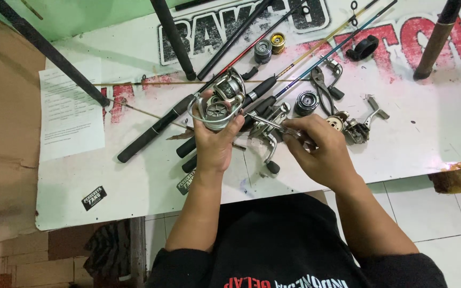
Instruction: Assembling or repairing a spinning fishing reel on a workbench.
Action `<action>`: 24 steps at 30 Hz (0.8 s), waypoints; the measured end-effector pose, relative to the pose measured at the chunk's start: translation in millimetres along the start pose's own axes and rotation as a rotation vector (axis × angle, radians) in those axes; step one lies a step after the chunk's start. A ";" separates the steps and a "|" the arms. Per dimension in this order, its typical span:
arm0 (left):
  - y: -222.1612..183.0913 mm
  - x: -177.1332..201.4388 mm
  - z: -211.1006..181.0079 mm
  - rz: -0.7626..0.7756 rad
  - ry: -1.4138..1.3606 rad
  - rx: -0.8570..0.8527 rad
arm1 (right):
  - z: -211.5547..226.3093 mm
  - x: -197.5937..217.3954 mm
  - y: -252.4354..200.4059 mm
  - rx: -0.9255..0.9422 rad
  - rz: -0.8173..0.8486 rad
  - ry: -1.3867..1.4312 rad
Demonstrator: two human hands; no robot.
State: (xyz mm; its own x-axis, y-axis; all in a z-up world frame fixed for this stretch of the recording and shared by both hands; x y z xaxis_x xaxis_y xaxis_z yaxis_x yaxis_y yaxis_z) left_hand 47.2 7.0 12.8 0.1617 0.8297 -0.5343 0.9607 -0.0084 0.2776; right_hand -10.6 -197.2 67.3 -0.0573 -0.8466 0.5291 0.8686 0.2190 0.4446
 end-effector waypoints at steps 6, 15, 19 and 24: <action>-1.4 1.3 2.6 0.012 0.025 -0.028 | 3.4 0.4 2.1 0.044 0.007 -0.040; -1.8 -1.7 -2.8 0.021 0.104 -0.037 | 4.1 0.3 0.0 0.077 -0.032 -0.172; -2.8 -3.0 -6.9 -0.001 0.158 -0.065 | 6.2 0.9 -2.0 0.077 -0.031 -0.216; -2.3 1.6 -3.4 -0.011 0.239 -0.085 | 2.5 0.7 -0.8 0.066 -0.038 -0.239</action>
State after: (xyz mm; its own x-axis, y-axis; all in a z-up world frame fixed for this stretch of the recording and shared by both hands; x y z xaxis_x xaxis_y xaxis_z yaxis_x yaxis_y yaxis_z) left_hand 44.4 10.3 14.0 0.0838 0.9381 -0.3360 0.9378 0.0397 0.3449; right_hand -12.5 -196.8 69.1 -0.2107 -0.7175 0.6639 0.8302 0.2271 0.5090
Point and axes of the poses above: each hand's wrist, its own y-axis towards the middle knuckle, its own x-axis out of the back of the hand, z = x × y, the point moved 5 cm from there along y, towards the middle knuckle, and after that the axes turned 11 degrees about z, right-handed, at the moved point
